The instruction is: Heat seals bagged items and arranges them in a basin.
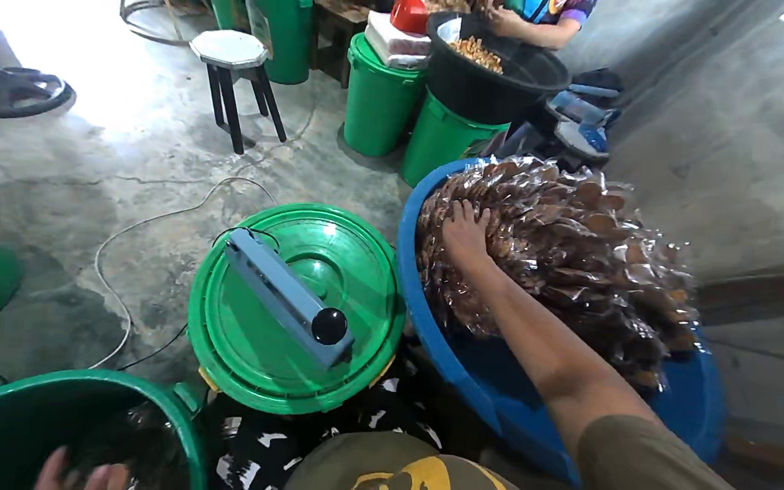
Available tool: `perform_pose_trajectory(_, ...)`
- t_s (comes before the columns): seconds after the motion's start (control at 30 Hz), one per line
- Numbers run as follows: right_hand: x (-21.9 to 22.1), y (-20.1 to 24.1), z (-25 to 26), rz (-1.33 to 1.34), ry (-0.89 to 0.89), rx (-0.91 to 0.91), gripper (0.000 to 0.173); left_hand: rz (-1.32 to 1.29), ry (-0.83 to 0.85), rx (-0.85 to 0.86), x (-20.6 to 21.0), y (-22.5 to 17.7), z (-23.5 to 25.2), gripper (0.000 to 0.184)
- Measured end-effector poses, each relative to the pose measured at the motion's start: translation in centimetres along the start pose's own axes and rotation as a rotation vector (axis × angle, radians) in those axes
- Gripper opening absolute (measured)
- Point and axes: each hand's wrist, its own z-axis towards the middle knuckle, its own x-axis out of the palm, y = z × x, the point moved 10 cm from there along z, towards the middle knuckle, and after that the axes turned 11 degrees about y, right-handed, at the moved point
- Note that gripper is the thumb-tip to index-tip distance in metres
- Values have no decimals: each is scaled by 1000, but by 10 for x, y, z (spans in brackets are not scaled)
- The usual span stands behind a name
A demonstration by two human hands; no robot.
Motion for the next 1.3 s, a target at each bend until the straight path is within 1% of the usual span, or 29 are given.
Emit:
perform_pose_trajectory(0.07,-10,-2,5,19,-135,-57,28,35,87,108,20,-34,-3,53)
perform_pose_trajectory(0.13,-29,-6,-5,121,-286,-141,25,12,185,291,51,-74,-3,44)
perform_pose_trajectory(0.2,-55,-2,-39,261,-473,-262,19,-77,316,472,94,-120,-14,35)
perform_pose_trajectory(0.23,-64,4,-63,347,-549,-333,18,-147,405,522,119,-141,-21,32)
perform_pose_trajectory(0.3,-67,23,-119,572,-638,-461,21,-326,630,534,169,-171,-37,31)
perform_pose_trajectory(0.33,-59,36,-142,729,-600,-496,24,-419,754,500,192,-181,-43,36)
perform_pose_trajectory(0.37,-47,54,-161,916,-489,-529,27,-486,878,454,213,-188,-48,51)
perform_pose_trajectory(0.4,-29,76,-175,1111,-318,-575,29,-524,979,407,231,-192,-51,73)
perform_pose_trajectory(0.43,-8,100,-186,1297,-110,-625,27,-553,1051,342,247,-192,-53,91)
perform_pose_trajectory(0.47,15,124,-195,1471,119,-644,24,-588,1089,269,257,-190,-54,98)
perform_pose_trajectory(0.5,37,146,-200,1607,336,-617,20,-633,1088,194,263,-187,-54,95)
perform_pose_trajectory(0.53,55,163,-202,1681,509,-554,20,-686,1052,116,265,-182,-53,84)
perform_pose_trajectory(0.57,67,172,-199,1673,602,-479,20,-742,974,51,261,-177,-49,67)
perform_pose_trajectory(0.6,73,176,-192,1588,610,-408,19,-761,866,6,254,-171,-42,54)
perform_pose_trajectory(0.63,73,179,-180,1458,566,-372,19,-719,746,-18,243,-166,-32,50)
perform_pose_trajectory(0.7,61,191,-159,1204,422,-391,24,-571,546,19,219,-159,-9,51)
perform_pose_trajectory(0.77,45,213,-145,1018,259,-508,32,-487,407,94,206,-155,14,53)
perform_pose_trajectory(0.8,42,224,-136,938,225,-550,36,-485,364,107,204,-151,25,54)
perform_pose_trajectory(0.87,33,236,-113,830,203,-569,33,-520,315,98,202,-151,41,55)
perform_pose_trajectory(0.9,22,236,-102,819,232,-547,32,-543,297,87,199,-154,46,55)
perform_pose_trajectory(0.97,-10,230,-93,894,304,-541,35,-579,266,80,189,-160,57,56)
perform_pose_trajectory(1.0,-28,230,-100,887,329,-613,37,-587,253,80,183,-163,63,57)
perform_pose_trajectory(1.03,-41,235,-114,799,372,-711,41,-586,245,83,178,-164,69,57)
perform_pose_trajectory(1.07,-46,241,-132,644,423,-793,46,-575,245,87,174,-166,74,57)
perform_pose_trajectory(1.1,-42,248,-148,480,468,-828,55,-558,247,93,171,-169,80,57)
perform_pose_trajectory(1.13,-31,254,-159,355,506,-812,65,-535,246,101,168,-172,84,56)
perform_pose_trajectory(1.2,-4,261,-166,268,543,-710,80,-497,234,104,164,-174,87,56)
perform_pose_trajectory(1.23,5,264,-166,291,502,-669,81,-493,221,95,161,-171,86,57)
perform_pose_trajectory(1.3,8,263,-167,380,289,-662,70,-528,171,81,155,-166,80,63)
